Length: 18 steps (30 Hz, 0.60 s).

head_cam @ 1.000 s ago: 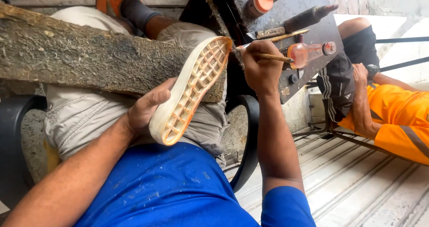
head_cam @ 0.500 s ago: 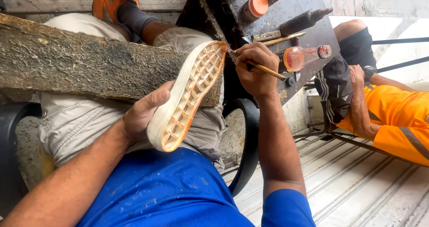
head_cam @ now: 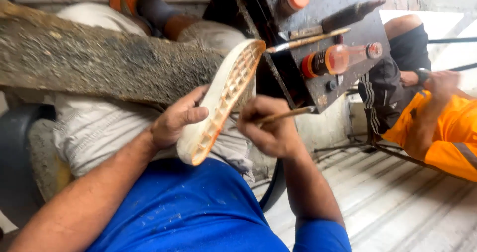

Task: Applying adhesive to a shoe sole and working on the shoe upper with a hand tool.

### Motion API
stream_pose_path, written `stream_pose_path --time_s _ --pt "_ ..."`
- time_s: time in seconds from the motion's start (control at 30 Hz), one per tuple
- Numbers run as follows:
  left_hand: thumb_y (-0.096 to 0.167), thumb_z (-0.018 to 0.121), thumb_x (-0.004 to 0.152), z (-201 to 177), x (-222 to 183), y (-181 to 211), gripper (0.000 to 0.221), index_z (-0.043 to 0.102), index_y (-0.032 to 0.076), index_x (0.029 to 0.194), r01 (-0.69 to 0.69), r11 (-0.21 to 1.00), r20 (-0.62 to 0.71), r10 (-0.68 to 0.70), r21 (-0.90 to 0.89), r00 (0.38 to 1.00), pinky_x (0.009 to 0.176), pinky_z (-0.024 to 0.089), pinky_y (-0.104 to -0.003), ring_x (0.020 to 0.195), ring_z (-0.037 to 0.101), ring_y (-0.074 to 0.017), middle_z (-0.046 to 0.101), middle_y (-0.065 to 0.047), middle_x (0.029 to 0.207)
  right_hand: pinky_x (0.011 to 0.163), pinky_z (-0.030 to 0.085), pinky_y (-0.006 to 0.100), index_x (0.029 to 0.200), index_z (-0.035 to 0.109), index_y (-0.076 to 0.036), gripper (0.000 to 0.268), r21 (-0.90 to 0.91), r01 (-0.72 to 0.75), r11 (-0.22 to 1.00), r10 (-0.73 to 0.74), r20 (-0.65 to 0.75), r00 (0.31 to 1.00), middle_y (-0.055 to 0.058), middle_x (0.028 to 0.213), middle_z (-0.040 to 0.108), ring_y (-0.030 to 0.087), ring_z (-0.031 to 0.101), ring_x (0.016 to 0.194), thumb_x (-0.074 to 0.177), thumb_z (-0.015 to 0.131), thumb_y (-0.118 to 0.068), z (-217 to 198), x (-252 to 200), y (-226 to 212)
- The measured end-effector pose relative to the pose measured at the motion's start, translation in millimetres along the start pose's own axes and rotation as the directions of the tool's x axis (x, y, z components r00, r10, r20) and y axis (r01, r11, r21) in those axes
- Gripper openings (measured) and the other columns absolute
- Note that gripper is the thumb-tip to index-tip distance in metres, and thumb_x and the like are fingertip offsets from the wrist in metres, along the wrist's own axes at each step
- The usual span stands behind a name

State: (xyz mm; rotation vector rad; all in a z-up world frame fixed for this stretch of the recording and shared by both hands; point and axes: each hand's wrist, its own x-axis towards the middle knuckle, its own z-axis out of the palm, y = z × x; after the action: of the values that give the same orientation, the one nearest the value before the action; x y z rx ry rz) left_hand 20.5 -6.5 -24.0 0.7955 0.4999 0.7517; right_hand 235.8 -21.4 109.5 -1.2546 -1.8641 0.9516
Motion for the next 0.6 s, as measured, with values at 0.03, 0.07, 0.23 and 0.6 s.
stream_pose_path --time_s 0.03,0.07,0.23,0.6 --pt "0.037 0.068 0.084 3.5 -1.4 -1.4 0.081 0.042 0.008 0.155 0.013 0.996 -0.006 -0.013 -0.085 1.000 0.091 0.058 -0.045 0.108 0.066 -0.0269 0.063 -0.019 0.123 0.055 0.050 0.035 0.076 0.068 -0.008 0.009 0.050 -0.008 0.999 0.008 0.013 1.000 0.010 0.062 0.061 0.022 0.060 0.056 0.076 0.073 0.000 0.1 -2.9 0.6" --pt "0.036 0.070 0.083 3.5 2.4 1.6 0.082 0.041 0.008 0.155 0.007 0.988 -0.007 -0.008 -0.155 1.000 0.087 0.061 -0.041 0.107 0.069 -0.0243 0.064 -0.017 0.121 0.053 0.049 0.034 0.077 0.068 -0.006 0.009 0.096 0.005 0.995 -0.008 0.024 1.000 0.010 0.059 0.059 0.020 0.057 0.053 0.077 0.075 0.000 -0.8 0.3 2.4" --pt "0.035 0.077 0.075 9.0 -15.4 22.0 0.088 0.043 0.007 0.151 -0.025 0.961 0.048 0.040 -0.275 0.998 0.081 0.063 -0.044 0.102 0.073 -0.0309 0.067 -0.022 0.122 0.054 0.053 0.032 0.100 0.064 0.006 0.015 0.401 0.169 0.900 -0.046 -0.298 0.953 0.022 0.072 0.066 0.022 0.063 0.055 0.091 0.067 -0.005 -29.8 -21.1 25.6" --pt "0.028 0.077 0.096 -13.6 -17.5 108.2 0.087 0.024 0.001 0.160 -0.361 0.847 0.132 0.440 -0.391 0.888 0.099 0.056 -0.052 0.123 0.060 -0.0378 0.055 -0.029 0.138 0.092 0.048 0.037 0.089 0.066 -0.002 0.040 0.332 0.305 0.892 -0.201 -0.313 0.928 0.021 0.119 0.059 0.025 0.058 0.093 0.105 0.046 -0.034 -47.7 -25.2 11.1"
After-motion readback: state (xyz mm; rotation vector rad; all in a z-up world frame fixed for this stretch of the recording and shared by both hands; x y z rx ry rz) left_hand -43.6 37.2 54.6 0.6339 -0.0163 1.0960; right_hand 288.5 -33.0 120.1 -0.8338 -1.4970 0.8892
